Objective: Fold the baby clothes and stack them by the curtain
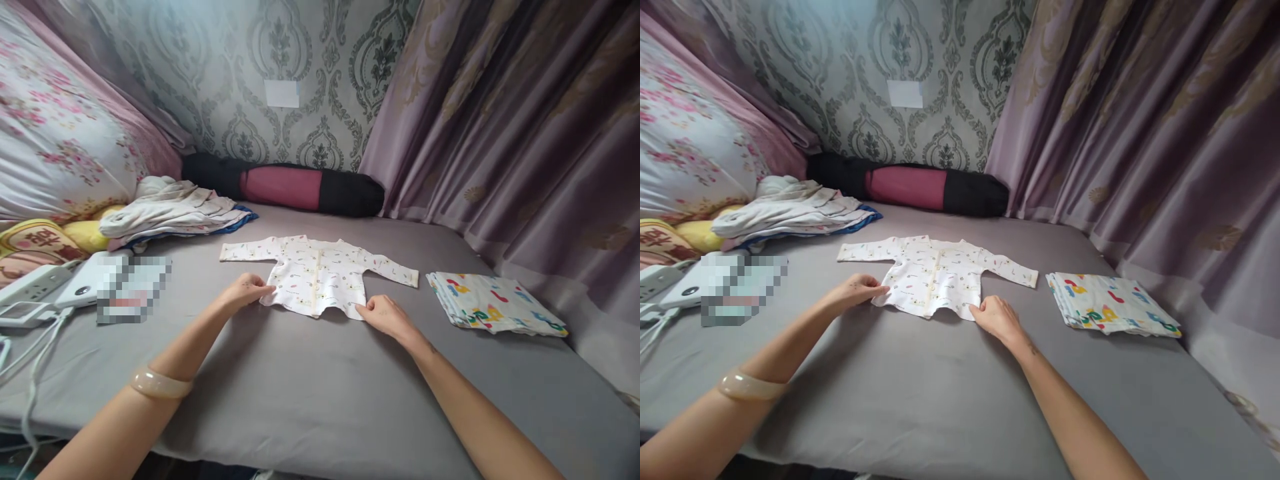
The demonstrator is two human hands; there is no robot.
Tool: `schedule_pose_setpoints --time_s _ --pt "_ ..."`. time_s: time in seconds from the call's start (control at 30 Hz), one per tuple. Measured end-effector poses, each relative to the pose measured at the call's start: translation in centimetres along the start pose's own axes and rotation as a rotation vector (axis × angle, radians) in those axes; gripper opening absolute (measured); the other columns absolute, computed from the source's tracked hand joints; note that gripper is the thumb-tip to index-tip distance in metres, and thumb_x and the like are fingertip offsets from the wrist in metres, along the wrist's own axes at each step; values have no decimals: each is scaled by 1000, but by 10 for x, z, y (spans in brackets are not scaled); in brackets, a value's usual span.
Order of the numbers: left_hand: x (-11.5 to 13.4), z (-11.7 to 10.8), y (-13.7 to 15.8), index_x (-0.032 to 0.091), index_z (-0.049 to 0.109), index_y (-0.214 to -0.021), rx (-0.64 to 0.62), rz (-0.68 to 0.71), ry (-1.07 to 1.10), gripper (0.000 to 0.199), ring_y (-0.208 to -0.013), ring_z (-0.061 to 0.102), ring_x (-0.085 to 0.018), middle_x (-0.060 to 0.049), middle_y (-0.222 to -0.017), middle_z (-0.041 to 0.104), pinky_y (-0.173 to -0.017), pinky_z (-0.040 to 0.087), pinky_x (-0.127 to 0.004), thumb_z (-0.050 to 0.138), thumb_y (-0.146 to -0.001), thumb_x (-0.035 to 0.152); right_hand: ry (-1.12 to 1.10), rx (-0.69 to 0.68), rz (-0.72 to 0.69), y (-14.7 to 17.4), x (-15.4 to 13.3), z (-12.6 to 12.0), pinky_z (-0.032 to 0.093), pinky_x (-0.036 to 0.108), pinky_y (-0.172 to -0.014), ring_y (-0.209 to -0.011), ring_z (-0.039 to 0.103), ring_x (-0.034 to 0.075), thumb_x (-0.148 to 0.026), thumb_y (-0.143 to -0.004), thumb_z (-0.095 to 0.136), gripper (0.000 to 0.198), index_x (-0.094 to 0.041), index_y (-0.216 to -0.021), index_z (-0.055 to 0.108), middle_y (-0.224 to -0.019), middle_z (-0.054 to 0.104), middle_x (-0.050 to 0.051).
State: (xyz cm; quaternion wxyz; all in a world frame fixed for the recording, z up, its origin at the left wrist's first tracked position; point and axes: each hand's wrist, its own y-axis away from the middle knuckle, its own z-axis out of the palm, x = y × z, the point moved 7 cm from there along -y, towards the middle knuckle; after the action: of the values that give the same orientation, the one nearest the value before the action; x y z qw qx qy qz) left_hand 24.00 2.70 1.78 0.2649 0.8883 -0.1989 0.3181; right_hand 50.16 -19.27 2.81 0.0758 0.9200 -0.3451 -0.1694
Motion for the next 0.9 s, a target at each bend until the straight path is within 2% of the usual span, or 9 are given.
schedule_pose_setpoints --time_s 0.07,0.17,0.33,0.43,0.53,0.67,0.73,0.8,0.9 --pt "-1 4 -4 18 55 -62 -24 -7 -6 37 -47 38 -11 5 -46 41 -47 22 -24 65 -59 54 -8 -4 -12 0 0 1 28 24 -51 -58 53 14 -50 -80 52 35 -22 -60 56 -61 59 1" --pt "0 4 -7 20 50 -63 9 22 13 33 -46 37 -10 6 -46 40 -47 21 -24 65 -59 49 -20 3 -30 -1 2 1 25 24 -49 -52 45 12 -49 -79 51 35 -22 -57 51 -55 52 -2" --pt "-5 0 -8 21 46 -68 7 37 46 29 -45 40 -11 6 -47 43 -47 25 -23 63 -62 44 -42 -25 -61 -3 5 -3 24 24 -48 -49 41 11 -47 -77 51 36 -22 -53 44 -49 43 -3" --pt "-5 -6 -7 20 49 -72 85 84 -65 28 -55 49 -14 3 -58 52 -51 31 -24 63 -62 42 -14 -42 -53 -4 8 -5 25 24 -48 -50 43 11 -47 -76 52 35 -22 -53 43 -50 46 -3" --pt "0 -9 -1 19 53 -79 149 136 -230 24 -70 56 -19 -2 -75 60 -58 37 -25 59 -69 40 9 -41 -54 -5 9 -6 26 25 -49 -52 47 12 -48 -77 52 33 -22 -57 47 -55 52 -2" --pt "15 -11 12 19 54 -95 222 188 -489 22 -86 59 -25 -9 -93 63 -65 40 -29 53 -77 31 30 -62 -84 -7 7 -7 27 24 -50 -55 51 13 -48 -77 54 31 -21 -61 52 -58 57 0" --pt "34 -8 20 18 54 -104 274 294 -561 25 -92 58 -26 -12 -102 62 -69 42 -32 51 -82 29 42 -81 -83 -9 6 -8 28 23 -50 -55 52 13 -46 -77 55 30 -21 -61 54 -57 56 0" --pt "64 8 30 19 53 -108 269 499 -538 24 -96 57 -25 -12 -105 61 -76 44 -34 45 -89 32 37 -108 -86 -10 5 -9 28 23 -49 -54 51 12 -44 -76 57 30 -20 -58 54 -55 55 -1" --pt "110 59 47 20 56 -104 77 813 -458 24 -95 58 -23 -8 -100 64 -81 45 -34 44 -94 38 -48 -168 -100 -11 3 -9 27 22 -47 -48 45 9 -39 -75 60 30 -19 -54 52 -49 49 -3"
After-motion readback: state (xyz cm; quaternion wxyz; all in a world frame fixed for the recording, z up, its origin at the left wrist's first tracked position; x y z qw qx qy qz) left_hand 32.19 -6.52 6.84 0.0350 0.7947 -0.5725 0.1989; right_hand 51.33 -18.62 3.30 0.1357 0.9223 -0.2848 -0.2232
